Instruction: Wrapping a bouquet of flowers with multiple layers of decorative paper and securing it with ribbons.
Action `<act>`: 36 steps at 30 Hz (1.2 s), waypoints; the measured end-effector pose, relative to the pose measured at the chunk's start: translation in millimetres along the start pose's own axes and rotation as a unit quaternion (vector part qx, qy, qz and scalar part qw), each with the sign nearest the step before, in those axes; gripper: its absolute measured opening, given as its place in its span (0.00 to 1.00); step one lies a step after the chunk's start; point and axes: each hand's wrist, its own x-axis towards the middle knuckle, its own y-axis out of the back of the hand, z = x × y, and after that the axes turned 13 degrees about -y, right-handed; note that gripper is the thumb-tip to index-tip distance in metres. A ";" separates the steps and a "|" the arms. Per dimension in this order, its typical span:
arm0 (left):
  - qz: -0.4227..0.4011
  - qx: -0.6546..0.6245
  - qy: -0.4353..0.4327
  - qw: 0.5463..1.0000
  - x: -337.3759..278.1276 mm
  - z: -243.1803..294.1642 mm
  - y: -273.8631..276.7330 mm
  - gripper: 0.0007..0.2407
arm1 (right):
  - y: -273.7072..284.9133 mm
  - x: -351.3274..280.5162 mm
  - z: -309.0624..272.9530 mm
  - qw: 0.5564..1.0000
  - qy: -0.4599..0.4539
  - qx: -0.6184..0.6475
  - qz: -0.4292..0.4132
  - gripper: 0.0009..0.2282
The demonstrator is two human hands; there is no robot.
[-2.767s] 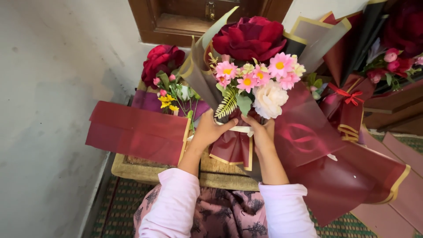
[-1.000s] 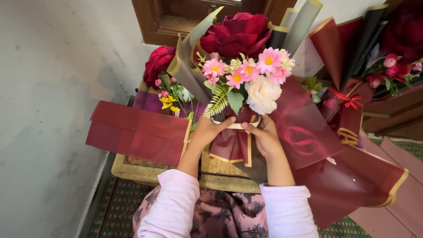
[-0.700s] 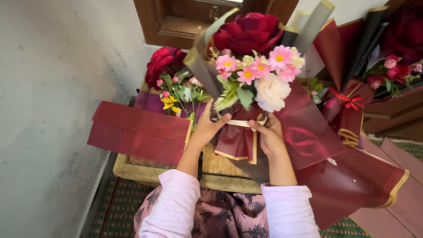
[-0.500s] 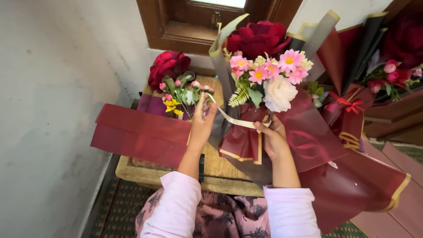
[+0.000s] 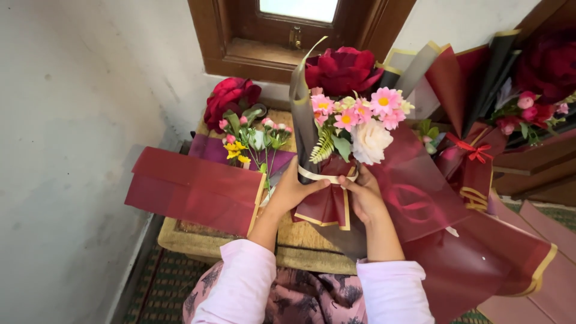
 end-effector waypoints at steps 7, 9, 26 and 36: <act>-0.001 0.003 0.000 1.000 -9.9 35.7 8.8 0.37 | 22.6 3.1 17.4 0.999 -0.013 0.010 0.031 0.24; 0.001 -0.008 -0.007 1.000 -12.0 37.6 7.9 0.38 | 9.6 -11.1 2.8 0.999 -0.009 0.009 0.041 0.22; 0.021 -0.004 -0.096 0.995 -6.9 24.8 2.3 0.33 | 11.1 -13.4 -18.2 0.997 -0.075 0.014 0.022 0.16; -0.003 0.003 -0.113 0.994 -10.6 21.0 13.5 0.39 | -9.5 -23.1 -21.7 0.997 -0.048 -0.051 0.024 0.33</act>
